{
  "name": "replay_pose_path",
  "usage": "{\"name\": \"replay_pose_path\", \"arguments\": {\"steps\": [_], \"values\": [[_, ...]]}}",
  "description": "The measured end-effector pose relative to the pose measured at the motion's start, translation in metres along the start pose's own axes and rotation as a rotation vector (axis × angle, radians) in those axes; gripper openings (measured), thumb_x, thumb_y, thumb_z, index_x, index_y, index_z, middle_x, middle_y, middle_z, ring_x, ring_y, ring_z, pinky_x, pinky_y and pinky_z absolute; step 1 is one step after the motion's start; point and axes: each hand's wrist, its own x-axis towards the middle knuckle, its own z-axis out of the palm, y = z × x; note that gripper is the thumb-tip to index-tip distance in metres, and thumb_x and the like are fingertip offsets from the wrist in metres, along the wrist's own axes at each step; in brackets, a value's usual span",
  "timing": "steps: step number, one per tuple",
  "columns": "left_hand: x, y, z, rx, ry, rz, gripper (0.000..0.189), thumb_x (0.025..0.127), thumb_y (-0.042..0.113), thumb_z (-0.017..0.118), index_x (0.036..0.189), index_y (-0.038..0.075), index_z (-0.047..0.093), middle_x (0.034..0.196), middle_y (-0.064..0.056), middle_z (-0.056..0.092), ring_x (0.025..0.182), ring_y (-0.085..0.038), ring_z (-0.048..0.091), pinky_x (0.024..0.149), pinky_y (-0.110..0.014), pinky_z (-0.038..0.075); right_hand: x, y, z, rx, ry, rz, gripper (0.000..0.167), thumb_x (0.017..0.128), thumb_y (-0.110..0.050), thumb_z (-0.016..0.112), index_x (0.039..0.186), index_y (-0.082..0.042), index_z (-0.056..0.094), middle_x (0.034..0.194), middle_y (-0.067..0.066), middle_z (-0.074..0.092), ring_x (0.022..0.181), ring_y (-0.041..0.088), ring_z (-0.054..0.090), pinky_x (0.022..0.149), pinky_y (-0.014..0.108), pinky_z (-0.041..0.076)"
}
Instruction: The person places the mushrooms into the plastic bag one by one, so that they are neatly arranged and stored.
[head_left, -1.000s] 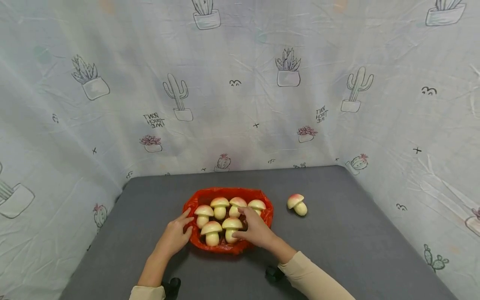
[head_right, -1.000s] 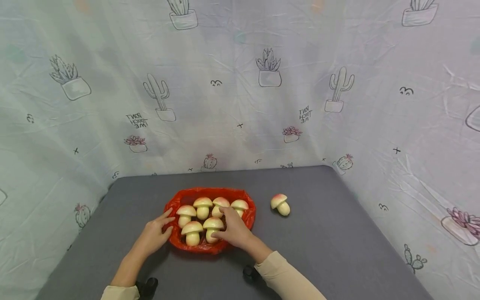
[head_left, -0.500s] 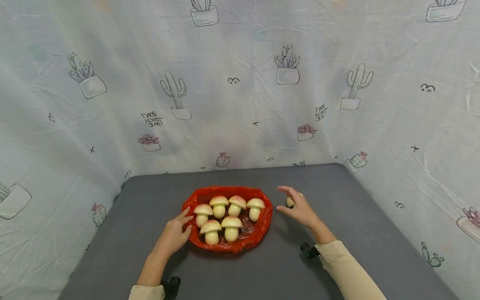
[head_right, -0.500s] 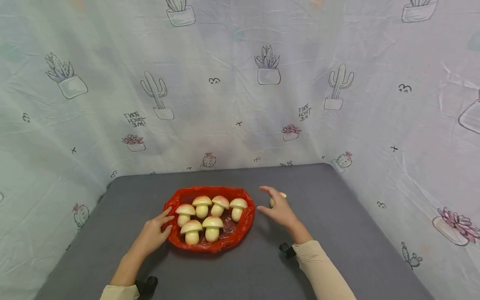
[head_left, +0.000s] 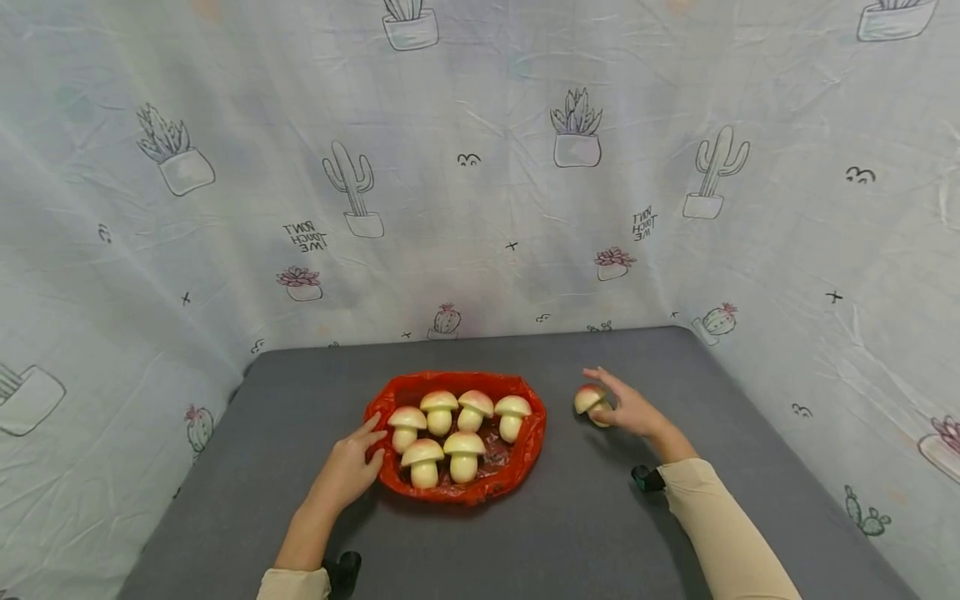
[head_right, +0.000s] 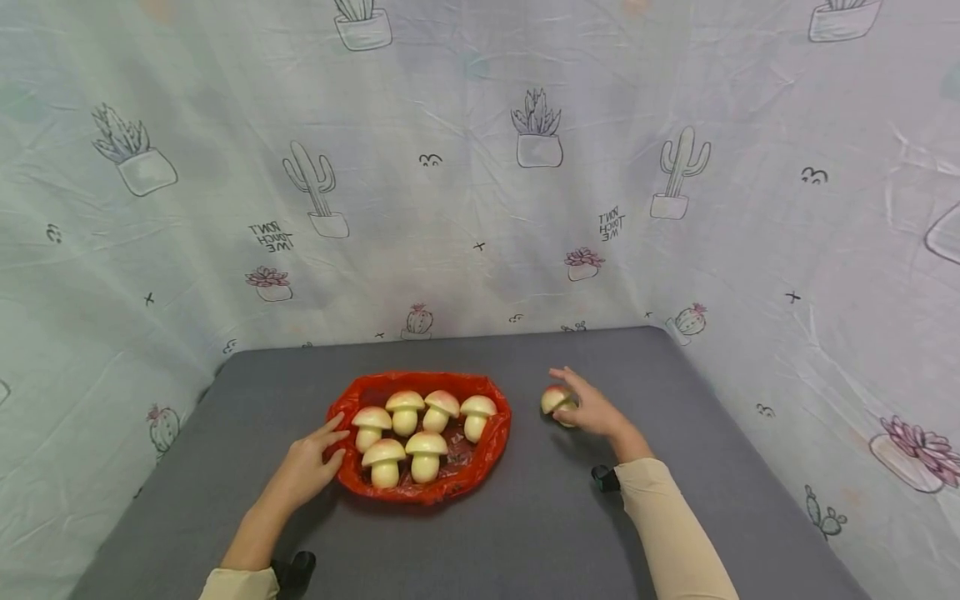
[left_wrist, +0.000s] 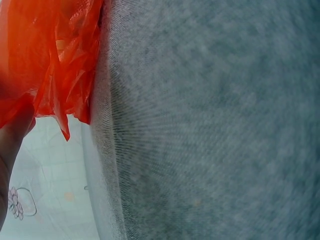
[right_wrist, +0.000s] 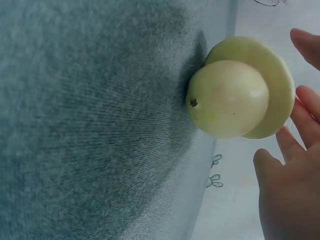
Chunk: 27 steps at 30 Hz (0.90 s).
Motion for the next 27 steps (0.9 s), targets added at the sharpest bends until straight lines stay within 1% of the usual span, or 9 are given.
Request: {"name": "replay_pose_path", "arguments": {"steps": [5, 7, 9, 13, 15, 19, 23, 24, 27], "values": [[0.0, 0.0, 0.001, -0.005, -0.005, 0.0, 0.034, 0.086, 0.004, 0.062, 0.119, -0.008, 0.063, 0.142, -0.023, 0.045, 0.062, -0.015, 0.048, 0.06, -0.027, 0.039, 0.001, -0.001, -0.001, 0.002, -0.041, -0.005, 0.068, 0.084, -0.002, 0.066, 0.142, 0.01, 0.033, 0.15, 0.032, 0.022, 0.137, 0.054, 0.009, 0.1, 0.069, 0.022], [0.0, -0.001, 0.001, -0.001, 0.005, 0.007, 0.034, 0.086, 0.004, 0.062, 0.118, -0.008, 0.063, 0.141, -0.023, 0.046, 0.065, -0.015, 0.051, 0.061, -0.027, 0.04, 0.001, 0.0, 0.0, -0.011, -0.054, -0.01, 0.068, 0.083, -0.001, 0.066, 0.141, 0.011, 0.033, 0.148, 0.033, 0.024, 0.136, 0.055, 0.01, 0.101, 0.068, 0.023], [0.0, -0.001, 0.001, 0.002, 0.011, 0.011, 0.034, 0.086, 0.004, 0.062, 0.117, -0.008, 0.063, 0.141, -0.023, 0.046, 0.06, -0.013, 0.044, 0.06, -0.027, 0.039, 0.0, 0.001, 0.0, -0.036, -0.058, -0.027, 0.067, 0.083, 0.0, 0.066, 0.14, 0.012, 0.033, 0.146, 0.034, 0.027, 0.134, 0.055, 0.018, 0.098, 0.065, 0.028], [-0.001, -0.002, 0.002, 0.02, 0.049, 0.043, 0.033, 0.084, 0.003, 0.064, 0.114, -0.008, 0.065, 0.137, -0.024, 0.049, 0.083, -0.025, 0.061, 0.068, -0.034, 0.045, 0.0, 0.009, 0.001, -0.079, -0.057, -0.05, 0.071, 0.081, -0.005, 0.068, 0.141, 0.01, 0.032, 0.142, 0.033, 0.032, 0.127, 0.05, 0.033, 0.089, 0.056, 0.039], [0.0, -0.003, 0.002, 0.023, 0.06, 0.052, 0.032, 0.083, 0.003, 0.064, 0.114, -0.009, 0.065, 0.137, -0.025, 0.05, 0.092, -0.03, 0.063, 0.07, -0.036, 0.047, -0.001, 0.01, 0.001, -0.097, -0.053, -0.039, 0.074, 0.081, -0.006, 0.069, 0.143, 0.008, 0.031, 0.141, 0.032, 0.032, 0.123, 0.048, 0.037, 0.086, 0.053, 0.04], [-0.001, -0.003, 0.002, 0.023, 0.066, 0.059, 0.032, 0.083, 0.002, 0.064, 0.113, -0.009, 0.065, 0.136, -0.025, 0.05, 0.097, -0.032, 0.062, 0.071, -0.037, 0.047, -0.003, 0.011, 0.003, -0.12, -0.024, 0.009, 0.078, 0.081, -0.006, 0.07, 0.145, 0.006, 0.028, 0.14, 0.031, 0.032, 0.123, 0.046, 0.038, 0.09, 0.056, 0.038], [-0.001, -0.003, 0.002, 0.028, 0.059, 0.051, 0.032, 0.083, 0.002, 0.064, 0.113, -0.009, 0.066, 0.137, -0.024, 0.05, 0.089, -0.028, 0.062, 0.069, -0.035, 0.046, -0.003, 0.012, 0.007, -0.136, 0.029, 0.041, 0.078, 0.08, -0.006, 0.071, 0.144, 0.009, 0.029, 0.138, 0.032, 0.033, 0.123, 0.046, 0.038, 0.094, 0.059, 0.035], [-0.001, -0.002, 0.002, 0.024, 0.053, 0.045, 0.032, 0.083, 0.002, 0.064, 0.113, -0.009, 0.065, 0.137, -0.024, 0.05, 0.084, -0.027, 0.062, 0.068, -0.034, 0.045, -0.003, 0.012, 0.007, -0.132, 0.045, 0.047, 0.078, 0.08, -0.006, 0.072, 0.143, 0.009, 0.029, 0.138, 0.032, 0.034, 0.123, 0.046, 0.038, 0.094, 0.059, 0.035], [0.0, -0.001, 0.002, 0.019, 0.047, 0.042, 0.032, 0.084, 0.002, 0.064, 0.114, -0.009, 0.065, 0.138, -0.024, 0.049, 0.084, -0.026, 0.062, 0.067, -0.034, 0.044, -0.003, 0.013, 0.01, -0.123, 0.085, 0.059, 0.078, 0.08, -0.008, 0.073, 0.142, 0.009, 0.031, 0.136, 0.031, 0.036, 0.122, 0.046, 0.04, 0.094, 0.059, 0.035]]}}
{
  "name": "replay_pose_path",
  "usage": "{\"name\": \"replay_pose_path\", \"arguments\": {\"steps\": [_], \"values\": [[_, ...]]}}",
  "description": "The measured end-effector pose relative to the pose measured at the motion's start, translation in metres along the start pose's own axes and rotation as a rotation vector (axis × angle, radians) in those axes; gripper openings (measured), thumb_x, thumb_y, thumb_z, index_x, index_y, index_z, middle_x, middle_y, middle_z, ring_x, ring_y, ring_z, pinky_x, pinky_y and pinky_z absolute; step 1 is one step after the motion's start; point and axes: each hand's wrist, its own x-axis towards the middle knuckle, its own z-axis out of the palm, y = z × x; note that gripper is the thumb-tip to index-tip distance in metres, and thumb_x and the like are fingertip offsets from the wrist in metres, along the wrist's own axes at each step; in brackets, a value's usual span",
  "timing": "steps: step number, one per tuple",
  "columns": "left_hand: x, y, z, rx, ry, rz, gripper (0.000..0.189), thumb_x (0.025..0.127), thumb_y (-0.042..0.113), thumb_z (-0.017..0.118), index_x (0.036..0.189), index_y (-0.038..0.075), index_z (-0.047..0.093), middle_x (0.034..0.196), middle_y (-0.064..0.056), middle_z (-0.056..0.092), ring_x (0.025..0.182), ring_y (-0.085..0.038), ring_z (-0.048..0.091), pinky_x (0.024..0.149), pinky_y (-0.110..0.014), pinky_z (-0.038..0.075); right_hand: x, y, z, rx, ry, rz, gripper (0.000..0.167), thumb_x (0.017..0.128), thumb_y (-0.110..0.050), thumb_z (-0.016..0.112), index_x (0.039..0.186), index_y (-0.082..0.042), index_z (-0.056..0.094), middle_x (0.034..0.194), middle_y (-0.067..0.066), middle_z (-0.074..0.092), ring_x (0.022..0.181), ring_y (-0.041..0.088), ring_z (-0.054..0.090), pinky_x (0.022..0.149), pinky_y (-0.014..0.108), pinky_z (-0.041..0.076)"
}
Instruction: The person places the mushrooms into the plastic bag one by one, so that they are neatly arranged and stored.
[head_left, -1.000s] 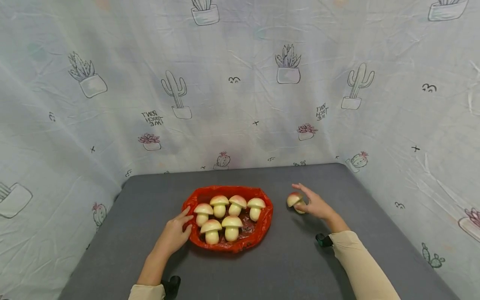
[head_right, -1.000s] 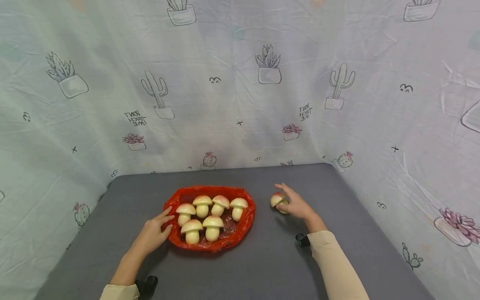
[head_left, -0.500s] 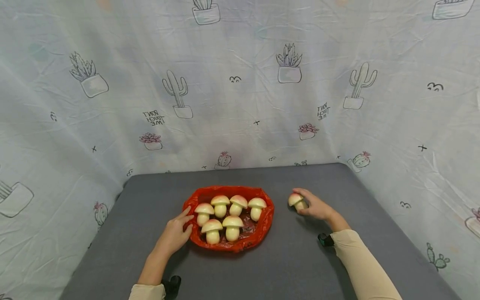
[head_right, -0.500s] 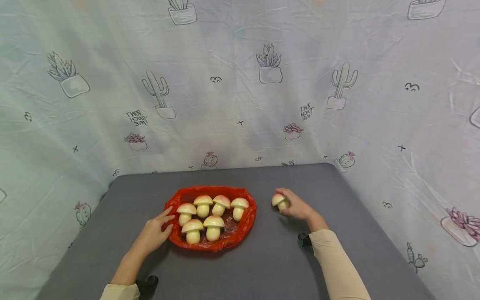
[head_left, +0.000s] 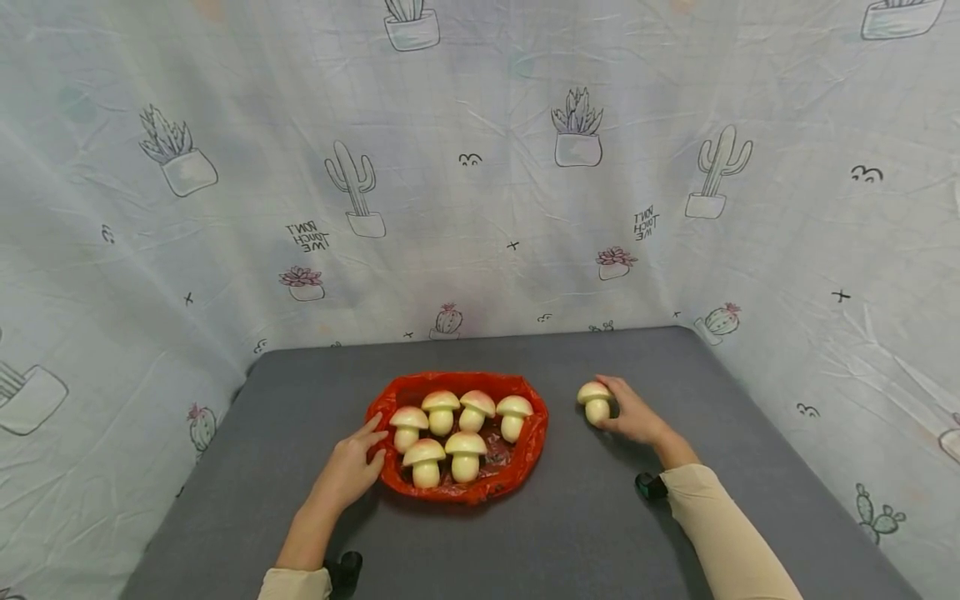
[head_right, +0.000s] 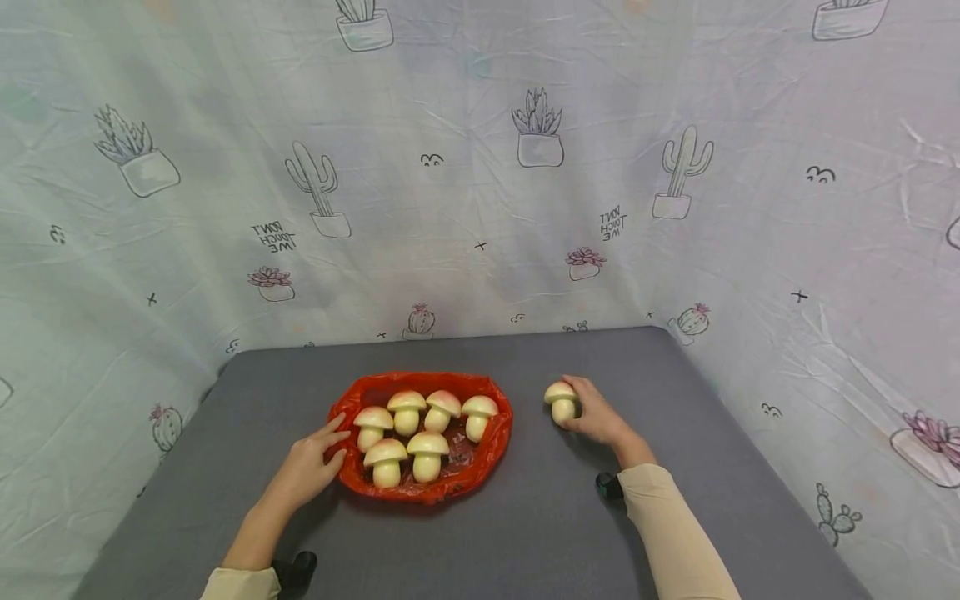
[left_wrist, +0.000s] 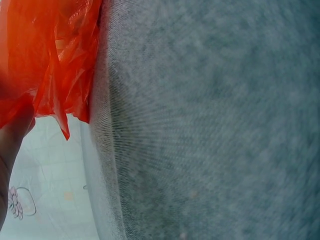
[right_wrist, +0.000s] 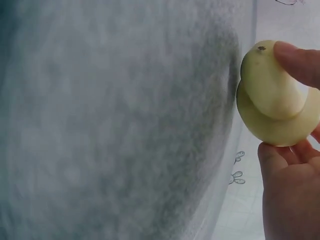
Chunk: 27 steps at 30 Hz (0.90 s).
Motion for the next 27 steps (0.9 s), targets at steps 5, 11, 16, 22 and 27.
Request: {"name": "replay_pose_path", "arguments": {"steps": [5, 11, 16, 22, 27], "values": [[0.0, 0.0, 0.0, -0.005, -0.006, 0.001, 0.032, 0.083, 0.002, 0.064, 0.114, -0.009, 0.065, 0.138, -0.024, 0.049, 0.083, -0.025, 0.062, 0.068, -0.034, 0.045, -0.002, -0.002, 0.004, 0.051, 0.046, -0.006, 0.079, 0.078, -0.013, 0.076, 0.142, 0.007, 0.034, 0.134, 0.028, 0.04, 0.118, 0.042, 0.045, 0.095, 0.057, 0.038], [0.001, 0.0, -0.001, -0.004, -0.027, -0.023, 0.033, 0.085, 0.003, 0.063, 0.116, -0.008, 0.064, 0.14, -0.023, 0.047, 0.06, -0.014, 0.045, 0.061, -0.029, 0.04, -0.002, -0.012, 0.012, 0.08, 0.059, -0.057, 0.079, 0.077, -0.019, 0.079, 0.141, 0.005, 0.038, 0.132, 0.024, 0.044, 0.116, 0.037, 0.049, 0.096, 0.055, 0.04], [0.001, 0.001, -0.002, -0.005, -0.042, -0.032, 0.034, 0.085, 0.004, 0.063, 0.117, -0.007, 0.064, 0.141, -0.023, 0.047, 0.063, -0.016, 0.047, 0.062, -0.029, 0.04, -0.006, -0.029, 0.021, 0.091, 0.083, -0.096, 0.078, 0.077, -0.023, 0.079, 0.141, -0.001, 0.04, 0.133, 0.018, 0.047, 0.115, 0.031, 0.051, 0.095, 0.051, 0.042], [0.0, 0.001, -0.002, -0.012, -0.042, -0.033, 0.034, 0.086, 0.004, 0.062, 0.118, -0.008, 0.063, 0.141, -0.023, 0.046, 0.066, -0.019, 0.052, 0.061, -0.029, 0.041, -0.011, -0.058, 0.04, 0.147, 0.109, -0.15, 0.076, 0.078, -0.025, 0.078, 0.142, -0.006, 0.041, 0.135, 0.013, 0.048, 0.118, 0.027, 0.05, 0.097, 0.046, 0.043], [0.0, 0.0, 0.0, 0.003, -0.001, 0.001, 0.032, 0.084, 0.003, 0.064, 0.114, -0.009, 0.065, 0.138, -0.024, 0.049, 0.101, -0.034, 0.062, 0.075, -0.04, 0.049, -0.014, -0.084, 0.059, 0.164, 0.115, -0.182, 0.078, 0.076, -0.029, 0.079, 0.141, -0.006, 0.043, 0.135, 0.01, 0.049, 0.12, 0.025, 0.051, 0.096, 0.043, 0.045]]}}
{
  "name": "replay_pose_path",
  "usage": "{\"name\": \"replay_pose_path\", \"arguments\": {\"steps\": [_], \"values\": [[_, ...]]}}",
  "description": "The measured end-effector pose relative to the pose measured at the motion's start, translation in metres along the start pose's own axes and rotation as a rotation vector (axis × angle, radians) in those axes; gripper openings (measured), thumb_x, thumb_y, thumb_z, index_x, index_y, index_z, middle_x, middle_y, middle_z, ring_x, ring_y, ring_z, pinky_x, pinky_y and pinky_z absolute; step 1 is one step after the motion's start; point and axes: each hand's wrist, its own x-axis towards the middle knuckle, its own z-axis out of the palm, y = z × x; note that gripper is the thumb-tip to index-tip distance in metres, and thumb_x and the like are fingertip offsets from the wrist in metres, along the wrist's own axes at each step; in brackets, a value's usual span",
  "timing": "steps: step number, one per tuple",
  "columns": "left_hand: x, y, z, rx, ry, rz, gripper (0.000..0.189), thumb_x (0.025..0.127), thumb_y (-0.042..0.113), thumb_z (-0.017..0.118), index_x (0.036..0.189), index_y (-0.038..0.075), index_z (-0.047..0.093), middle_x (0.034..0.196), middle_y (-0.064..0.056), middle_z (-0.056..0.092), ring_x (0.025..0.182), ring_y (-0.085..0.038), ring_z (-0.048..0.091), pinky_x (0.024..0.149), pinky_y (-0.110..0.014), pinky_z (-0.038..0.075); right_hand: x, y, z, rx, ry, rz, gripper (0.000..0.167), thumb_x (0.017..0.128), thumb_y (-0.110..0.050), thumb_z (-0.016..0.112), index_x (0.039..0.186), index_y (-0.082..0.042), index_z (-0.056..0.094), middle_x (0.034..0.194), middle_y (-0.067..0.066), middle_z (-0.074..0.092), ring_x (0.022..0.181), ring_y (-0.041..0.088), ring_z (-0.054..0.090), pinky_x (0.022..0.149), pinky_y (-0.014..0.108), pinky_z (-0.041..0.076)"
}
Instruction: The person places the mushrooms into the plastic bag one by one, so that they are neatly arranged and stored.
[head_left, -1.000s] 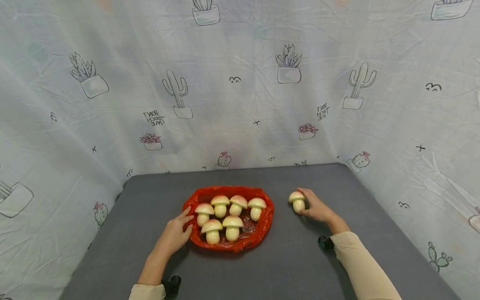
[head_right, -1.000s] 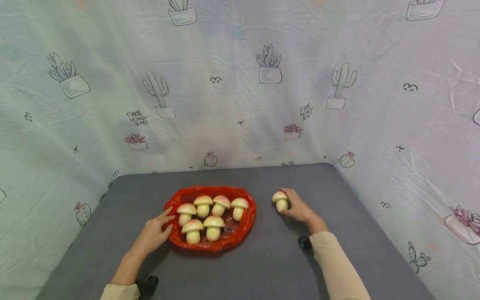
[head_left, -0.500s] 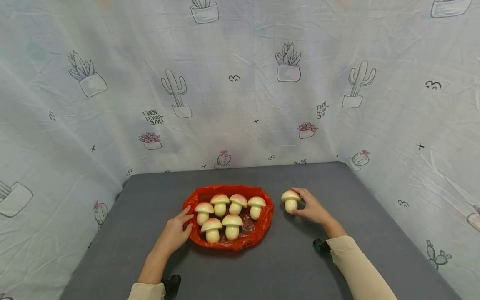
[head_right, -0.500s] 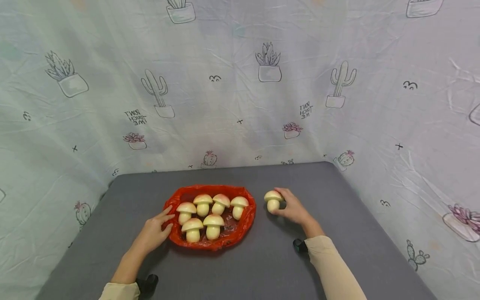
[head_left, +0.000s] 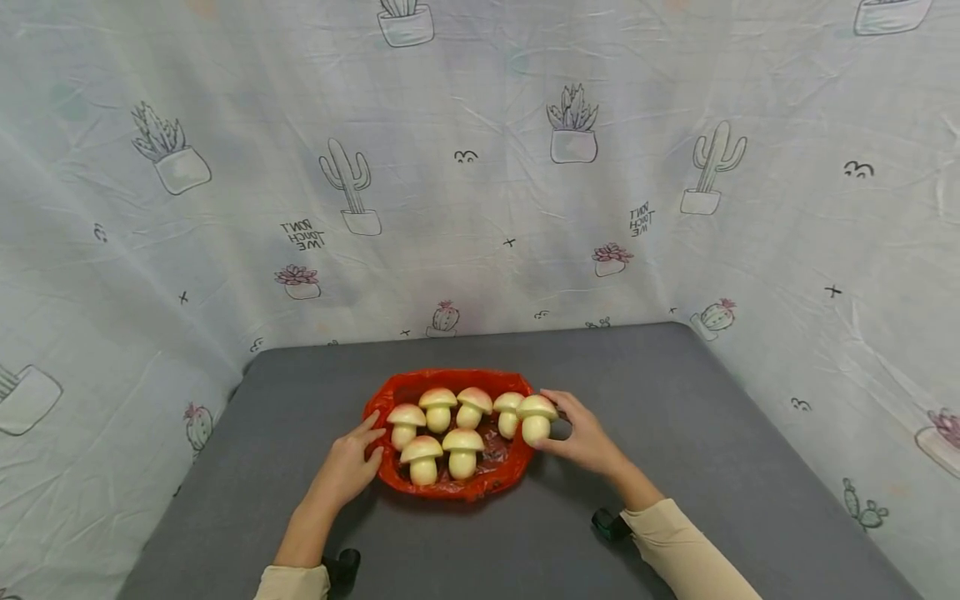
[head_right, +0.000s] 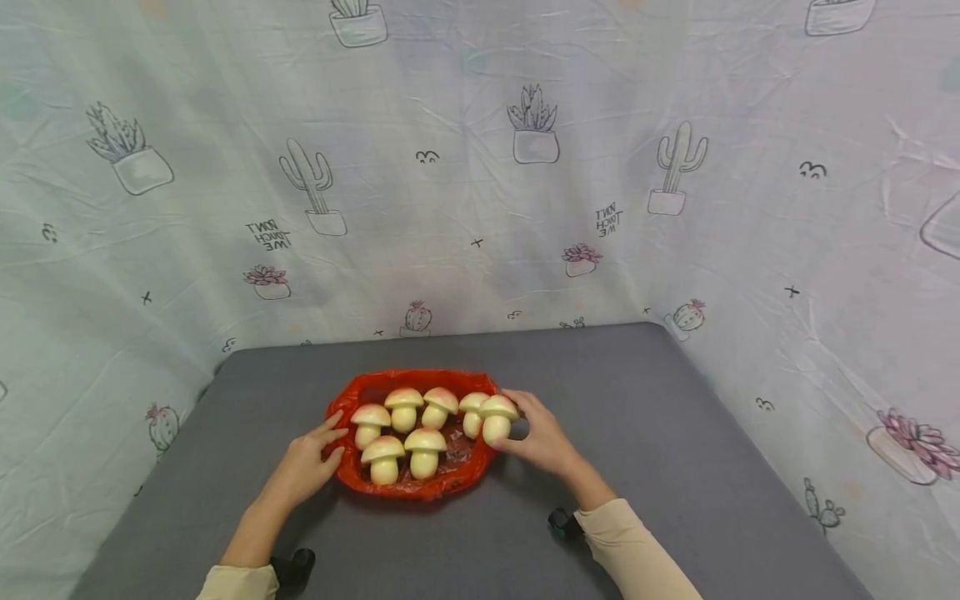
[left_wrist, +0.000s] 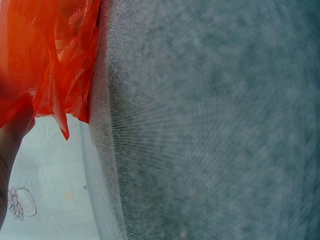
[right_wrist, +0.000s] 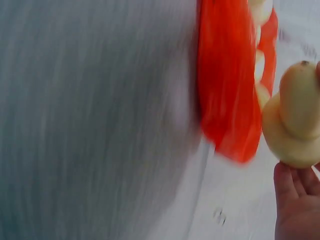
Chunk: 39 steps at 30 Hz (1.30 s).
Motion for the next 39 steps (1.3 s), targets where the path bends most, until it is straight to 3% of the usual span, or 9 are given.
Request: {"name": "replay_pose_path", "arguments": {"steps": [1, 9, 14, 20, 23, 28, 34, 39], "values": [[0.0, 0.0, 0.0, 0.006, 0.007, 0.005, 0.032, 0.084, 0.003, 0.064, 0.113, -0.009, 0.065, 0.137, -0.024, 0.05, 0.108, -0.036, 0.06, 0.079, -0.042, 0.05, 0.0, -0.004, 0.004, 0.005, 0.0, -0.01, 0.078, 0.076, -0.029, 0.079, 0.141, -0.005, 0.043, 0.134, 0.01, 0.05, 0.119, 0.024, 0.051, 0.095, 0.042, 0.046], [0.0, 0.0, 0.0, 0.001, 0.02, 0.016, 0.031, 0.083, 0.002, 0.063, 0.112, -0.01, 0.065, 0.136, -0.026, 0.051, 0.111, -0.04, 0.058, 0.084, -0.048, 0.05, 0.004, -0.024, 0.037, -0.03, -0.041, -0.041, 0.078, 0.075, -0.032, 0.08, 0.139, -0.006, 0.046, 0.133, 0.007, 0.051, 0.114, 0.021, 0.053, 0.091, 0.042, 0.047], [-0.001, 0.0, 0.0, 0.002, 0.024, 0.023, 0.031, 0.083, 0.002, 0.063, 0.112, -0.01, 0.066, 0.135, -0.026, 0.051, 0.111, -0.04, 0.058, 0.083, -0.048, 0.05, 0.006, -0.031, 0.046, -0.094, -0.054, -0.021, 0.077, 0.074, -0.033, 0.08, 0.138, -0.005, 0.047, 0.135, 0.011, 0.05, 0.12, 0.027, 0.051, 0.093, 0.048, 0.044], [-0.001, 0.001, -0.001, 0.0, 0.013, 0.003, 0.032, 0.084, 0.002, 0.063, 0.113, -0.009, 0.065, 0.136, -0.026, 0.05, 0.1, -0.035, 0.062, 0.074, -0.041, 0.05, 0.008, -0.037, 0.054, -0.144, -0.08, -0.011, 0.078, 0.073, -0.031, 0.081, 0.137, -0.003, 0.047, 0.136, 0.011, 0.05, 0.124, 0.029, 0.048, 0.095, 0.05, 0.042], [-0.002, 0.001, -0.002, 0.003, 0.015, 0.004, 0.032, 0.083, 0.003, 0.063, 0.113, -0.009, 0.065, 0.136, -0.025, 0.05, 0.109, -0.037, 0.059, 0.081, -0.045, 0.05, 0.008, -0.038, 0.057, -0.171, -0.107, 0.002, 0.079, 0.073, -0.031, 0.081, 0.137, -0.001, 0.046, 0.136, 0.013, 0.049, 0.125, 0.031, 0.047, 0.097, 0.05, 0.041], [-0.002, 0.001, -0.002, 0.001, 0.018, 0.008, 0.032, 0.083, 0.003, 0.063, 0.113, -0.009, 0.065, 0.136, -0.026, 0.05, 0.11, -0.038, 0.059, 0.083, -0.047, 0.05, 0.008, -0.036, 0.062, -0.224, -0.14, 0.009, 0.081, 0.074, -0.033, 0.08, 0.138, 0.002, 0.044, 0.134, 0.016, 0.05, 0.123, 0.033, 0.046, 0.098, 0.05, 0.041], [-0.003, 0.001, -0.001, -0.004, 0.022, 0.01, 0.031, 0.083, 0.002, 0.063, 0.112, -0.01, 0.066, 0.136, -0.026, 0.05, 0.112, -0.04, 0.057, 0.087, -0.049, 0.049, 0.007, -0.034, 0.064, -0.197, -0.151, 0.016, 0.089, 0.072, -0.03, 0.082, 0.142, 0.003, 0.038, 0.14, 0.019, 0.043, 0.129, 0.037, 0.039, 0.102, 0.052, 0.036], [-0.002, 0.002, -0.001, -0.009, 0.023, 0.007, 0.031, 0.083, 0.002, 0.064, 0.112, -0.01, 0.066, 0.136, -0.025, 0.05, 0.106, -0.035, 0.06, 0.08, -0.044, 0.05, 0.007, -0.038, 0.058, -0.159, -0.106, 0.014, 0.088, 0.074, -0.028, 0.081, 0.144, 0.003, 0.036, 0.143, 0.019, 0.043, 0.132, 0.037, 0.038, 0.103, 0.054, 0.034]]}}
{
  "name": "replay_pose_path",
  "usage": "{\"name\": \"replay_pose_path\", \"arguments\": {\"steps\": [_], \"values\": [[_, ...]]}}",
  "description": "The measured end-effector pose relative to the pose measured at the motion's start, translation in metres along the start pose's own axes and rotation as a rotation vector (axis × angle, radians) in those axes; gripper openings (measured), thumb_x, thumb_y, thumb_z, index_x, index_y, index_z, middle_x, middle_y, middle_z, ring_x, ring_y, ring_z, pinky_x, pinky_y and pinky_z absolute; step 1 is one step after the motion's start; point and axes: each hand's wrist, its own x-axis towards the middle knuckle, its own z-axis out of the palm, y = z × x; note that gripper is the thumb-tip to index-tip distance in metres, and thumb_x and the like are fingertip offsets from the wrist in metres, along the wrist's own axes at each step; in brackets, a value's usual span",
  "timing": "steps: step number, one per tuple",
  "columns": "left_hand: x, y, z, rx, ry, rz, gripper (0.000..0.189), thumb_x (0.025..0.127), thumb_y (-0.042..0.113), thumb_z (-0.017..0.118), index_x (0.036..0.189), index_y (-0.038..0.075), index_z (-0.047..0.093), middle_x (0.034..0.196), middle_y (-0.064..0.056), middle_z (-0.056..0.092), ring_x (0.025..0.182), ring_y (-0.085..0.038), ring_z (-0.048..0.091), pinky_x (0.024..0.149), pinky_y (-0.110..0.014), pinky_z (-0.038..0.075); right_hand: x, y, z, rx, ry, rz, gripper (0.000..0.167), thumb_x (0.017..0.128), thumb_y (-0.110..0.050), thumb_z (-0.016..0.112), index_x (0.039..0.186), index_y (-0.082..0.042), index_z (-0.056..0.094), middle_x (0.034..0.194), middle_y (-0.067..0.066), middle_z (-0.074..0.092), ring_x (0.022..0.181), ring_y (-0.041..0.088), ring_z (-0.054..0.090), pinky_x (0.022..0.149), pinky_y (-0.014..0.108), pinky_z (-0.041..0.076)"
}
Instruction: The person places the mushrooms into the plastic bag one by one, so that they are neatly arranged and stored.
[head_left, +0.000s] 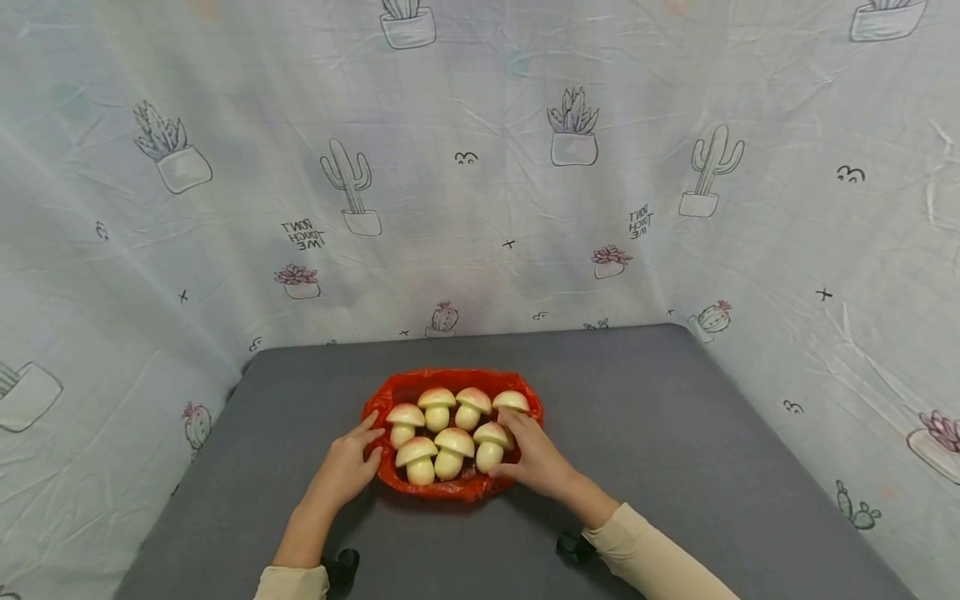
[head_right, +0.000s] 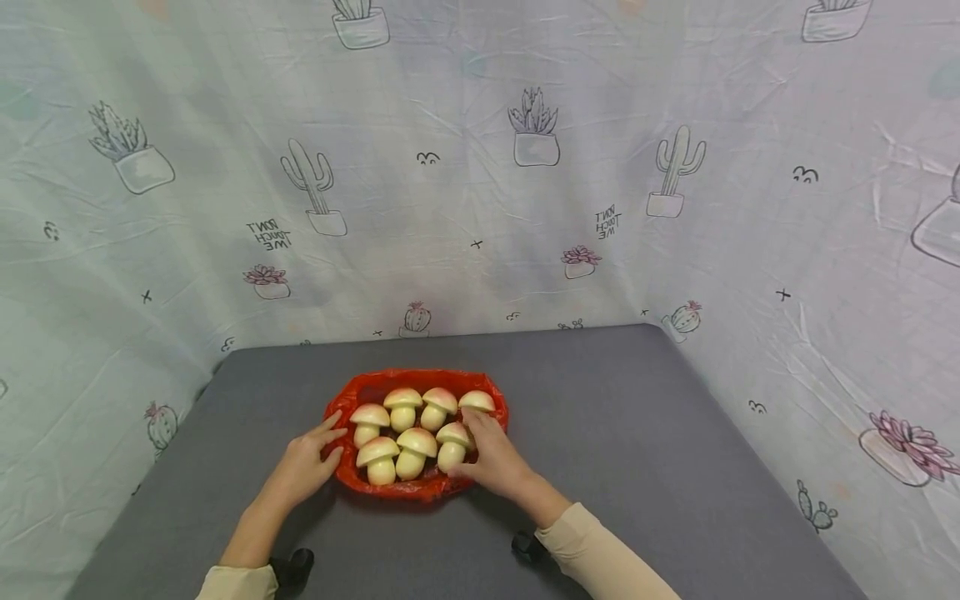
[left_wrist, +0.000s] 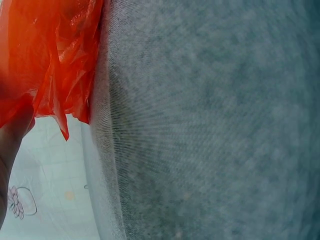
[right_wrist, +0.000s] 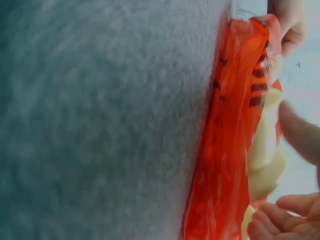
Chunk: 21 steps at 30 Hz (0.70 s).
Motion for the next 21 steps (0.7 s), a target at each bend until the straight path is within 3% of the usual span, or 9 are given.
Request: {"name": "replay_pose_path", "arguments": {"steps": [7, 14, 18, 21], "values": [[-0.002, -0.001, 0.0, 0.006, -0.01, -0.005, 0.031, 0.083, 0.002, 0.064, 0.112, -0.01, 0.066, 0.137, -0.025, 0.05, 0.112, -0.039, 0.057, 0.086, -0.048, 0.05, -0.006, 0.0, -0.018, 0.047, 0.104, 0.104, 0.079, 0.078, -0.03, 0.077, 0.141, 0.001, 0.041, 0.141, 0.018, 0.046, 0.13, 0.037, 0.042, 0.102, 0.056, 0.036], [-0.003, 0.0, 0.001, -0.013, -0.036, -0.039, 0.033, 0.085, 0.004, 0.063, 0.116, -0.008, 0.064, 0.139, -0.024, 0.048, 0.085, -0.029, 0.06, 0.07, -0.037, 0.047, -0.014, 0.013, -0.042, 0.111, 0.188, 0.18, 0.069, 0.086, -0.031, 0.069, 0.142, -0.001, 0.041, 0.141, 0.019, 0.046, 0.129, 0.036, 0.044, 0.101, 0.052, 0.038], [-0.003, 0.002, 0.0, -0.061, -0.04, -0.051, 0.034, 0.085, 0.006, 0.065, 0.118, -0.005, 0.064, 0.141, -0.022, 0.047, 0.1, -0.035, 0.061, 0.079, -0.042, 0.049, -0.017, 0.025, -0.056, 0.203, 0.226, 0.23, 0.062, 0.09, -0.025, 0.065, 0.14, 0.002, 0.041, 0.14, 0.023, 0.046, 0.13, 0.037, 0.043, 0.105, 0.049, 0.036], [-0.005, 0.004, -0.002, -0.147, -0.047, -0.047, 0.037, 0.086, 0.009, 0.066, 0.121, -0.003, 0.064, 0.145, -0.02, 0.042, 0.123, -0.041, 0.049, 0.094, -0.05, 0.045, -0.02, 0.033, -0.065, 0.265, 0.237, 0.265, 0.058, 0.092, -0.024, 0.062, 0.139, 0.004, 0.041, 0.14, 0.026, 0.045, 0.13, 0.039, 0.042, 0.106, 0.049, 0.034]]}}
